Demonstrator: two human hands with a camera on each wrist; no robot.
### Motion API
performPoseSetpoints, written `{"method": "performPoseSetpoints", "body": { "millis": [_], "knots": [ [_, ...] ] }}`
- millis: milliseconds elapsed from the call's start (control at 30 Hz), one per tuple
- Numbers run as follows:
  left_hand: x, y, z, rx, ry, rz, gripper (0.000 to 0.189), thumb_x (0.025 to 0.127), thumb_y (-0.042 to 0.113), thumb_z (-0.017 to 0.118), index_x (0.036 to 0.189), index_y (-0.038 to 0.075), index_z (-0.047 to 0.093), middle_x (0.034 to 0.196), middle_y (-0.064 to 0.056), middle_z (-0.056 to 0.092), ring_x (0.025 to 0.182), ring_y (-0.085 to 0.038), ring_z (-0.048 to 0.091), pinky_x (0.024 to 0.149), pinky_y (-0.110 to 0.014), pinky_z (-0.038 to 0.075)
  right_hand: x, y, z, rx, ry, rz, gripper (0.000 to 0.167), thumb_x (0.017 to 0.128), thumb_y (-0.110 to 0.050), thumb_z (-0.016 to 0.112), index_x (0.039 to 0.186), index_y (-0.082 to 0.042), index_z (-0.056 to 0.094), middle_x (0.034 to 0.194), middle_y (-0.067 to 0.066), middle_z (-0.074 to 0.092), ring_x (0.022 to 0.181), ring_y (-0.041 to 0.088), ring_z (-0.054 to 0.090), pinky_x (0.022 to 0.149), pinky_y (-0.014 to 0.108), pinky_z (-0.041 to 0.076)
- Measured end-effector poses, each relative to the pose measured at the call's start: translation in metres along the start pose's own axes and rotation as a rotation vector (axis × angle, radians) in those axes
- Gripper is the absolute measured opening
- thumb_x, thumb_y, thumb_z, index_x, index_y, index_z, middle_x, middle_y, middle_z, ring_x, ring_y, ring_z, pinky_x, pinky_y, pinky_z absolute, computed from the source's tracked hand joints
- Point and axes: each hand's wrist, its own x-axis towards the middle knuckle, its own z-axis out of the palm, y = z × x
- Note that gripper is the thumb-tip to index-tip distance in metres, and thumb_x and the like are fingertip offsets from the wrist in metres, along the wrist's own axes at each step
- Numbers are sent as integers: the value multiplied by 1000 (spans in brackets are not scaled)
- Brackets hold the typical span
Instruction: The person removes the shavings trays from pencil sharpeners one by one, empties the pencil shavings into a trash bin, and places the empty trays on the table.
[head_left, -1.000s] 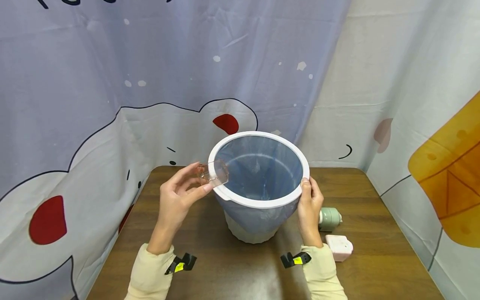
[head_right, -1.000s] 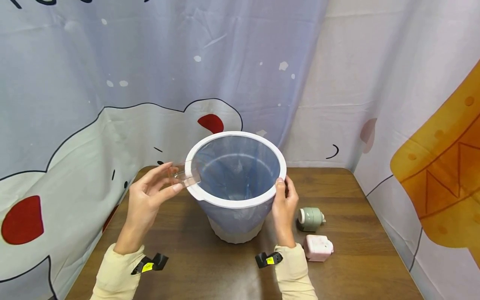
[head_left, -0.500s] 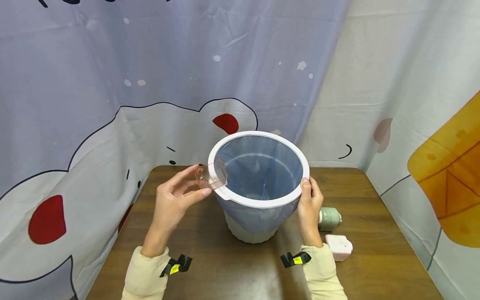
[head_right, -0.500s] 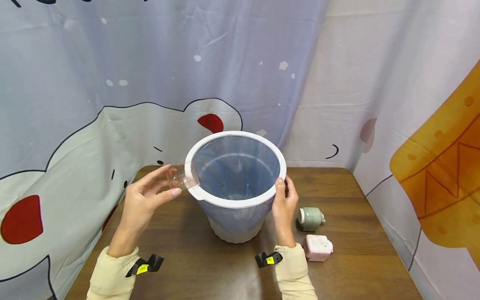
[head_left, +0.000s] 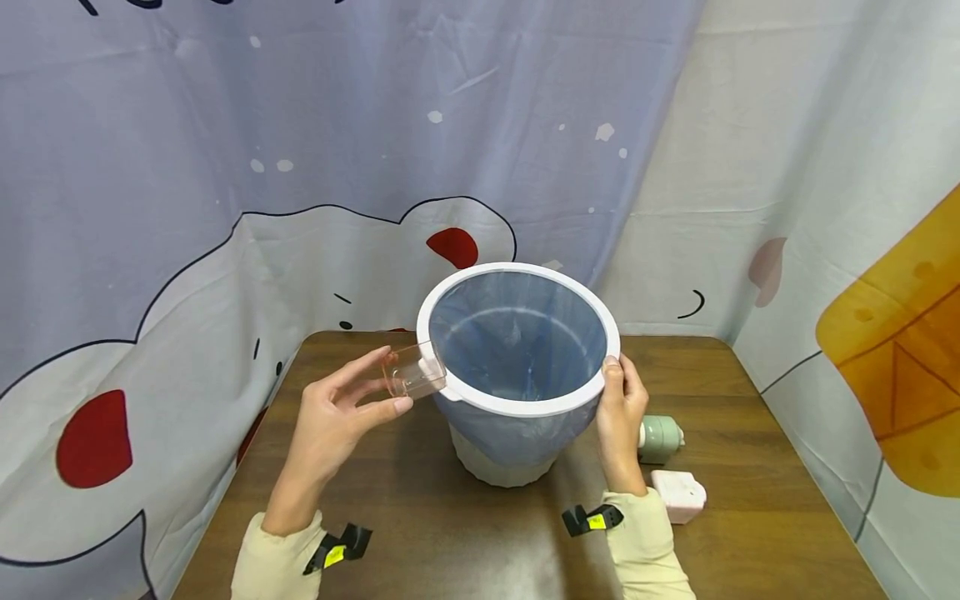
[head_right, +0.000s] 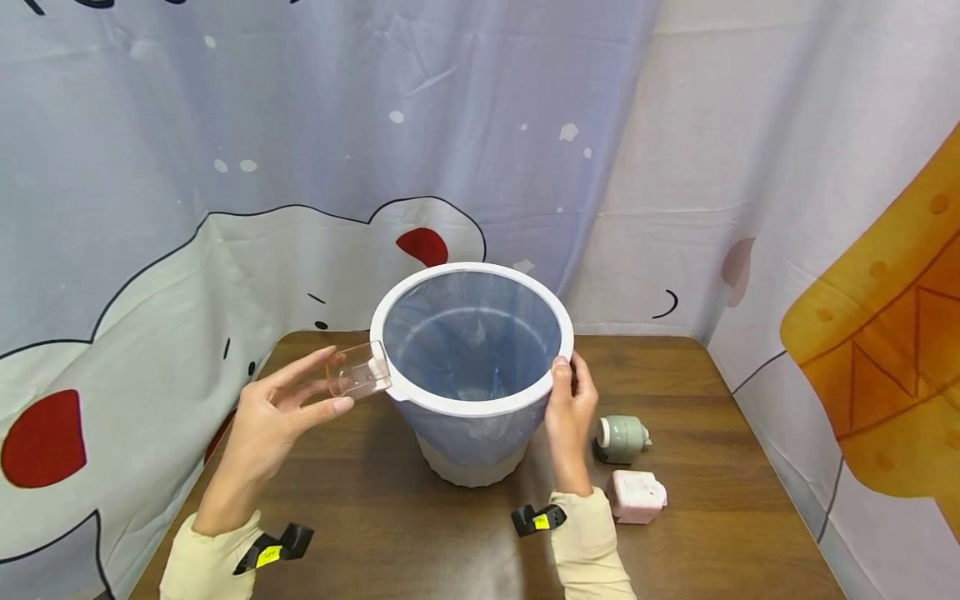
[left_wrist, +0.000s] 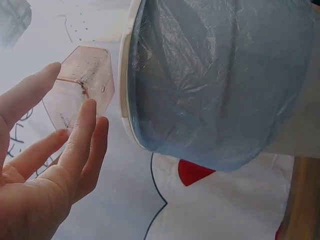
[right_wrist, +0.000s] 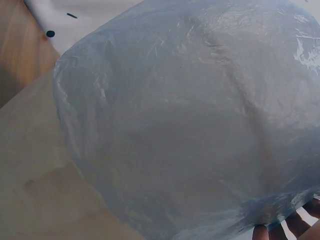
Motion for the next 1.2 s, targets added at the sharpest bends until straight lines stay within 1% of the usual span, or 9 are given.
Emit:
{"method": "performPoseSetpoints", "body": {
  "millis": [300, 400, 567, 733, 900, 1033, 1200],
  "knots": [
    [-4, 2, -7, -16, -16, -21, 62, 72, 2, 76, 129, 9, 53, 123, -9, 58, 101, -27, 61, 78, -30, 53, -1, -1, 0, 3, 0, 0, 38, 93, -17, 45, 119, 9, 54, 114, 28, 56, 92, 9, 51, 82, 18, 40],
    [-7, 3, -10, -11, -20, -36, 62, 73, 2, 75, 130, 9, 52, 124, -11, 57, 101, -27, 61, 78, -30, 53, -1, -2, 1, 12, 1, 6, 38, 93, -16, 45, 119, 9, 54, 113, 28, 56, 93, 12, 51, 81, 18, 40],
    [-13, 6, -14, 27, -13, -75, 62, 73, 4, 75, 130, 12, 52, 126, -11, 56, 103, -26, 60, 77, -29, 53, 0, -2, 1, 24, -4, 10, 38, 93, -16, 45, 120, 8, 54, 114, 28, 55, 97, 21, 51, 82, 18, 40],
    [-19, 4, -18, 50, -14, -92, 62, 74, 4, 75, 130, 13, 52, 125, -12, 56, 102, -25, 61, 76, -28, 53, 0, -1, 0, 23, -1, 16, 38, 93, -16, 45, 120, 9, 54, 114, 28, 56, 99, 23, 51, 82, 17, 40],
    [-24, -1, -22, 48, -9, -126, 62, 75, 7, 75, 132, 14, 51, 128, -11, 54, 104, -24, 60, 75, -30, 54, 0, 0, 1, 29, 2, 27, 38, 93, -16, 45, 120, 8, 54, 113, 27, 56, 96, 17, 52, 82, 17, 40],
    [-29, -6, -28, 46, 0, -153, 63, 75, 8, 75, 133, 14, 49, 129, -9, 53, 105, -23, 60, 77, -31, 53, -1, -1, 1, 17, 4, 35, 38, 93, -16, 45, 120, 8, 54, 114, 27, 56, 93, 12, 51, 82, 17, 41],
    [-37, -11, -34, 83, 2, -179, 64, 76, 10, 75, 134, 15, 48, 130, -7, 53, 105, -22, 60, 81, -28, 52, -1, -3, 1, -1, 5, 37, 38, 93, -16, 45, 121, 8, 54, 115, 27, 56, 92, 8, 51, 81, 16, 40]
  ]
}}
